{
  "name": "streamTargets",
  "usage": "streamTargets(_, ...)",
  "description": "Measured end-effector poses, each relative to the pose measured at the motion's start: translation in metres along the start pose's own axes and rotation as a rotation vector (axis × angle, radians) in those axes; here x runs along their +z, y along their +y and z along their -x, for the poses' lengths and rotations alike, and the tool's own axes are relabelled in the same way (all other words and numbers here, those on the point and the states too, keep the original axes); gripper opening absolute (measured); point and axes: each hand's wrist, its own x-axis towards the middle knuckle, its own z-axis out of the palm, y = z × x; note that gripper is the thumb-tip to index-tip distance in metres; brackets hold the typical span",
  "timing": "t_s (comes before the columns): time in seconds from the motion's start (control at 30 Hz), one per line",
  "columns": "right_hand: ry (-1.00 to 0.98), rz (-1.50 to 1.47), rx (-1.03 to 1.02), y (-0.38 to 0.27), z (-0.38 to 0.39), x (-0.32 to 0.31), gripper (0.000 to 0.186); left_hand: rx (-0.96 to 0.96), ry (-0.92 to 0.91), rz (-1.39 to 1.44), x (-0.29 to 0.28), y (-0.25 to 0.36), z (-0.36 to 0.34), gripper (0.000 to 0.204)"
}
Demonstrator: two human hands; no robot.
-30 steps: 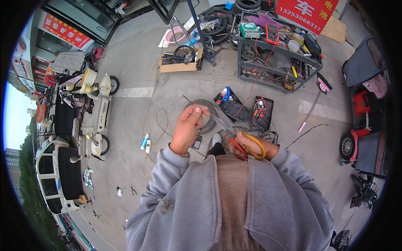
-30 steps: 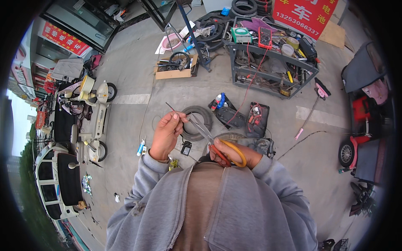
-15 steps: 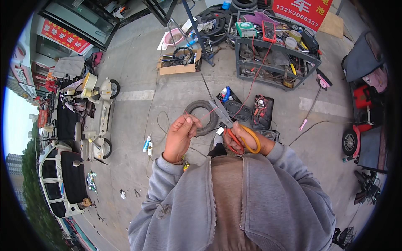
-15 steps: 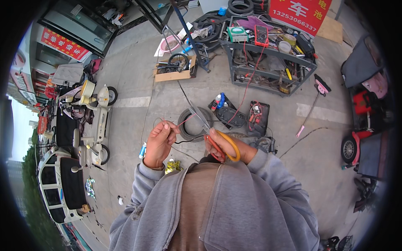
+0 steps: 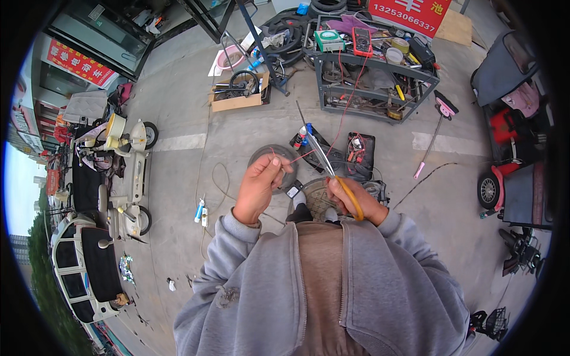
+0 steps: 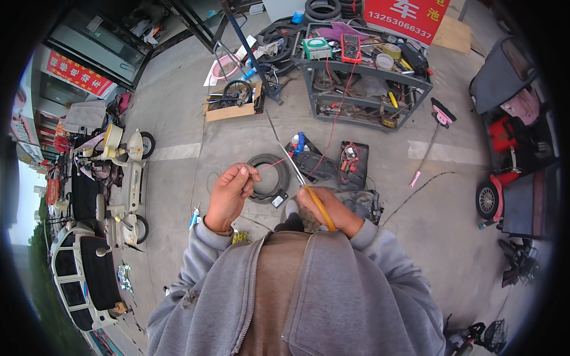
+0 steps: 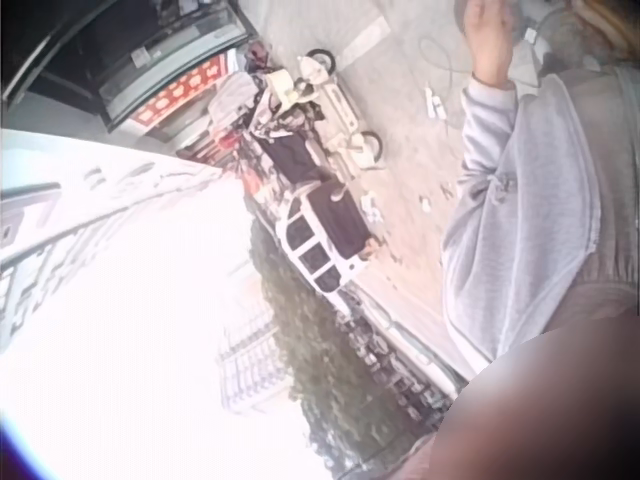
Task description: The person uses shears to strip insulation from wires and then connects them to an electric scooter's handlebar wiring. The person moves between a workbench and the scooter, handling wires and tools throughout.
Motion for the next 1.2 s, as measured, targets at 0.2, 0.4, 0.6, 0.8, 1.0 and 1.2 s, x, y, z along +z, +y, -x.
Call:
streamTargets(0.2, 0.092, -0.034, 0.060, 0.005, 0.017, -0.009, 0.049, -0.044, -0.040, -0.030, 0.017, -0.005, -0.009, 0.022)
streamTargets(0.4, 0.106, -0.001, 0.027, 0.008, 0.025, -0.008, 0.051, -0.048, -0.084, -0.045, 0.031, -0.008, -0.016, 0.022)
streamTargets(0.6, 0.021, -0.051, -0.022, 0.009, 0.020, 0.000, 0.052, -0.073, -0.101, -0.078, 0.042, -0.012, -0.017, 0.023)
streamTargets(0.8, -0.005, -0.167, 0.043, 0.004, 0.021, 0.003, 0.053, -0.072, -0.090, -0.060, 0.041, -0.013, -0.016, 0.023)
streamTargets(1.0, -0.008, -0.193, 0.026, 0.001, 0.020, 0.004, 0.056, -0.066, -0.086, -0.078, 0.039, -0.015, -0.017, 0.023)
streamTargets(1.2, 0.055, -0.212, 0.066, 0.006, 0.020, -0.001, 0.059, -0.088, -0.083, -0.110, 0.043, -0.024, -0.027, 0.024)
